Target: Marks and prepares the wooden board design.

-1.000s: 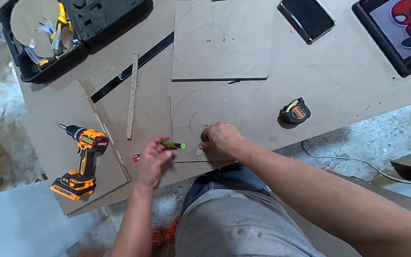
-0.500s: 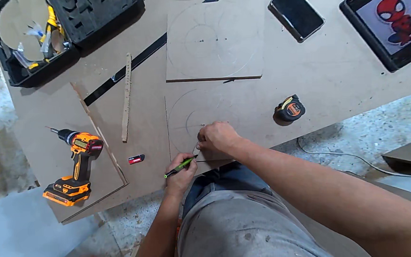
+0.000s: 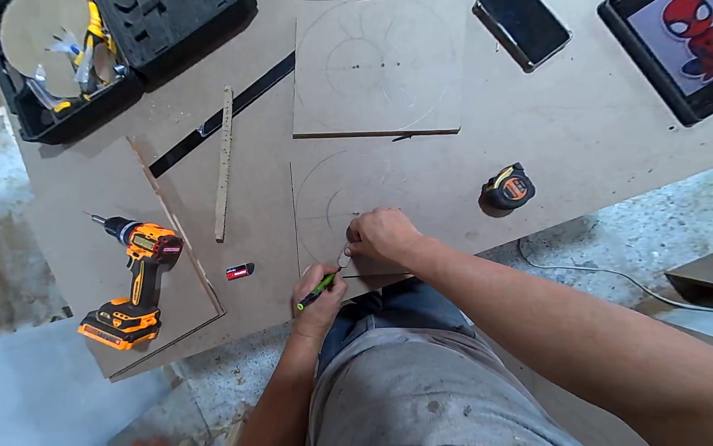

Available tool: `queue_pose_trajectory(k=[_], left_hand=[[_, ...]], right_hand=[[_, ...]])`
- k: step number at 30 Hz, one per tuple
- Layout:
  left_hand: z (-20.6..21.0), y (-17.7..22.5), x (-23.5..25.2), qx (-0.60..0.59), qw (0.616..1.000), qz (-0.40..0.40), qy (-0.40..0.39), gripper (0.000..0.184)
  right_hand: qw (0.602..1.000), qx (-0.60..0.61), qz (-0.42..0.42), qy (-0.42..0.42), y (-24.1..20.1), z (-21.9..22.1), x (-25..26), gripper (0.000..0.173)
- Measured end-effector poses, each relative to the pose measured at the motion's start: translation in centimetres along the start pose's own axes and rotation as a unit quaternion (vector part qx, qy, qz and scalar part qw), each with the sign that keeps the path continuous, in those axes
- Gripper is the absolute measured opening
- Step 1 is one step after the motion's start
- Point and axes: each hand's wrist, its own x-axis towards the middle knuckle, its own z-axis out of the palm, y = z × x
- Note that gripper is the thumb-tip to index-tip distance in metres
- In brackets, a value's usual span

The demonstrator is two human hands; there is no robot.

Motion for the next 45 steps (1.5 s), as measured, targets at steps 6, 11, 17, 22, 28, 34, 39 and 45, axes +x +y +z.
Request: queue_pose_trajectory(k=[6, 11, 17, 22, 28, 34, 39, 45], left_hand=[[0.4, 0.3, 0.4, 0.015, 0.999, -0.024, 0.033, 0.008], [0.5, 0.8, 0.9, 0.030, 0.997, -0.058, 0.045, 0.008], [0.4, 0.2, 1.3, -0.002, 0.997, -0.073, 0.036, 0.013], [0.0, 0.2, 1.8, 0.006, 0.997, -0.074, 0.022, 0.011], [-4.1, -0.6, -1.0, -0.082, 0.985, -0.138, 0.056, 0.020], [-6.4, -3.0, -4.2, 0.062, 0.994, -0.078, 0.053, 0.032], [-6.5, -1.5, -2.0, 0.101, 0.982, -0.157, 0.018, 0.033], [-5.2, 0.3, -0.5, 0.123, 0.979, -0.161, 0.007, 0.036]], right_hand=[[1.000, 0.001, 0.003, 0.000, 0.0, 0.0, 0.0, 0.042], [1.000, -0.005, 0.001, 0.000, -0.1, 0.0, -0.1, 0.041], [1.000, 0.004, 0.001, 0.006, 0.1, 0.2, 0.1, 0.039], [1.000, 0.000, 0.002, 0.006, -0.1, -0.1, 0.1, 0.041], [0.999, 0.024, 0.048, 0.006, 3.1, -0.6, -3.4, 0.040], [0.957, 0.068, 0.168, 0.228, 12.2, -0.9, -8.2, 0.033], [0.925, 0.057, 0.222, 0.303, 15.7, 0.3, -9.1, 0.045], [0.974, -0.077, -0.002, 0.212, 15.3, 2.2, -10.5, 0.053]])
